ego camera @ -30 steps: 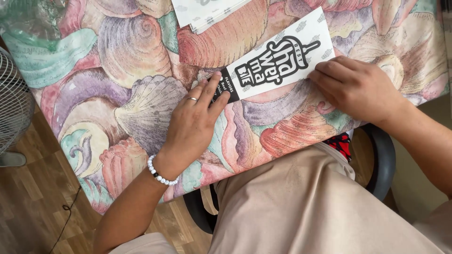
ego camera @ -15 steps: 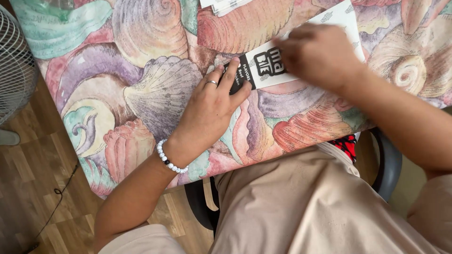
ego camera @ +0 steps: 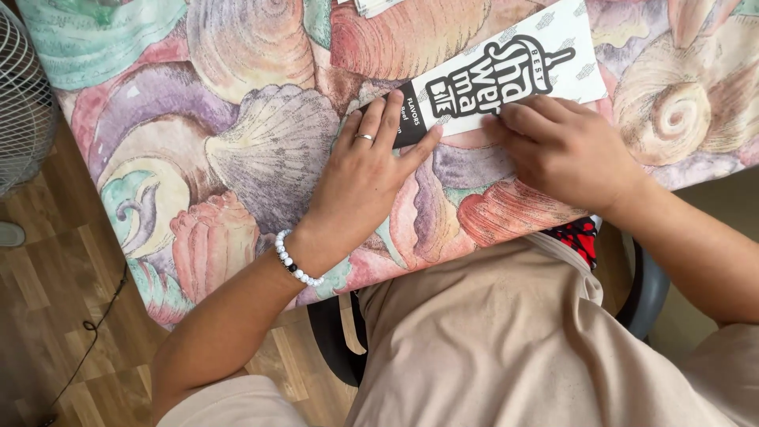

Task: Peeling stickers from their backing and applying them to a surface

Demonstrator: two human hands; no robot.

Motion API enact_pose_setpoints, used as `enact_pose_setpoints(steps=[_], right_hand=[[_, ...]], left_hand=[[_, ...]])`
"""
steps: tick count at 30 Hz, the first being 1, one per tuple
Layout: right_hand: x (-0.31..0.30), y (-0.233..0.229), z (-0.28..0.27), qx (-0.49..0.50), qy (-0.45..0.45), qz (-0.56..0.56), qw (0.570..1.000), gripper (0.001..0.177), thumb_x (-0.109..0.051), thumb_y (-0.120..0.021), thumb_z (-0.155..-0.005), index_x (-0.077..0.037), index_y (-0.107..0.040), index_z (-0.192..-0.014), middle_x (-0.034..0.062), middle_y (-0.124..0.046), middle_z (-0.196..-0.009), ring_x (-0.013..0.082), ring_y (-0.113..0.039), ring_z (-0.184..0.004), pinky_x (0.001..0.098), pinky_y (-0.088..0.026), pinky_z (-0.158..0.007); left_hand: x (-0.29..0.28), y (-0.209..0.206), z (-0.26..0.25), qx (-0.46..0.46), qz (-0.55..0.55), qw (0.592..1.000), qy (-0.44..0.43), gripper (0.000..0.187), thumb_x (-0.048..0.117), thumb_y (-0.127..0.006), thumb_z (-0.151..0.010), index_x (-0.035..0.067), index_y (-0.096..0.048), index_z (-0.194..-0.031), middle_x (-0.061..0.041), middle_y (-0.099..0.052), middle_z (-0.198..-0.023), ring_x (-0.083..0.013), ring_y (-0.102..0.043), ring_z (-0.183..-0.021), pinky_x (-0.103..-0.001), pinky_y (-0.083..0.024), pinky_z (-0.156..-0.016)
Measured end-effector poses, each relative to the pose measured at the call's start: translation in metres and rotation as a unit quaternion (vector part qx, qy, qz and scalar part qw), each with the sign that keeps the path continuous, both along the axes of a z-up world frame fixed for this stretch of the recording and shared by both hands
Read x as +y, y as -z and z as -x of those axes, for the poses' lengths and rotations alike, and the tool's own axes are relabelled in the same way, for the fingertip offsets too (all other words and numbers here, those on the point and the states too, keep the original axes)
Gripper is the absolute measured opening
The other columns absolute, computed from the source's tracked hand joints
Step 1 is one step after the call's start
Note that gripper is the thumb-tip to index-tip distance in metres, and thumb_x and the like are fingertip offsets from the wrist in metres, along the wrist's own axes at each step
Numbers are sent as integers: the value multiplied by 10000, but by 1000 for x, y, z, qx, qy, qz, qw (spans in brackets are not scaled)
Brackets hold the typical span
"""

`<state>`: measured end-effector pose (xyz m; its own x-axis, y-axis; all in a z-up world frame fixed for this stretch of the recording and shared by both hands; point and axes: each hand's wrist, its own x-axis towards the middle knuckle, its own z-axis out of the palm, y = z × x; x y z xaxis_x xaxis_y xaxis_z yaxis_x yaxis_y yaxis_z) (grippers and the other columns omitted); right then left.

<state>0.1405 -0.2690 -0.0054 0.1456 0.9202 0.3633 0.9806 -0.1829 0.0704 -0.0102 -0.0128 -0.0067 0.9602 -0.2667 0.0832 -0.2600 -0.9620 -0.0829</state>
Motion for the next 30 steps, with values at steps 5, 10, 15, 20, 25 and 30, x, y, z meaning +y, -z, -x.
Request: enact_pose_setpoints(steps=[5,10,15,20,25,30], right_hand=[[-61,20,-34,34,51,22,998,418,-64,-827,-784,-122,-844,-1198,17,-725,-1119,244,-672,-926,338,-550,-696],[-24,8,-44,-71,133,59,987,556,-72,-626,-854,-266,-825,-1336,-122,-744,-1005,112,-731,-886,244,-493,-496],[69,18,-25,31,29,47,998,549,-332,-587,-955,-107,-681,-1447,43,-550,-889,253,-583,-727,399,-487,-541],[36,24,-60,72,69,43,994,611,-69,-666,-812,-177,-760,-1406,12,-559,-789,234,-562,-585,390,-455,-426],[-25,37,-113,-83,157,-6,984,584,-77,-649,-841,-249,-896,-1342,-43,-720,-903,227,-649,-752,353,-414,-607],[18,8,-82,-85,151,-13,985,319,-329,-698,-960,-220,-797,-1243,-30,-696,-1032,186,-647,-905,335,-521,-717]], left_hand=[[13,-6,-5,-2,164,986,-19,454,-150,-577,-922,56,-669,-1315,-317,-514,-1461,-454,-575,-1281,-451,-597,-1004],[17,-5,-17,-65,168,984,-9,293,-84,-553,-954,47,-710,-1163,-202,-629,-1248,-340,-642,-894,-398,-553,-651],[6,-7,-28,-129,113,985,-26,283,-84,-569,-907,88,-688,-1098,-108,-571,-1064,-277,-547,-680,-393,-474,-548],[4,-8,-32,-86,77,991,-63,435,220,-827,-894,76,-647,-1263,-85,-561,-1100,-271,-594,-800,-413,-519,-684],[9,-15,-53,96,149,977,-122,518,277,-756,-921,42,-576,-1346,-143,-589,-1189,-273,-570,-1061,-388,-500,-930],[16,-20,-81,142,239,947,-162,368,143,-817,-759,160,-602,-1058,-78,-592,-1111,-307,-607,-1020,-467,-461,-921]])
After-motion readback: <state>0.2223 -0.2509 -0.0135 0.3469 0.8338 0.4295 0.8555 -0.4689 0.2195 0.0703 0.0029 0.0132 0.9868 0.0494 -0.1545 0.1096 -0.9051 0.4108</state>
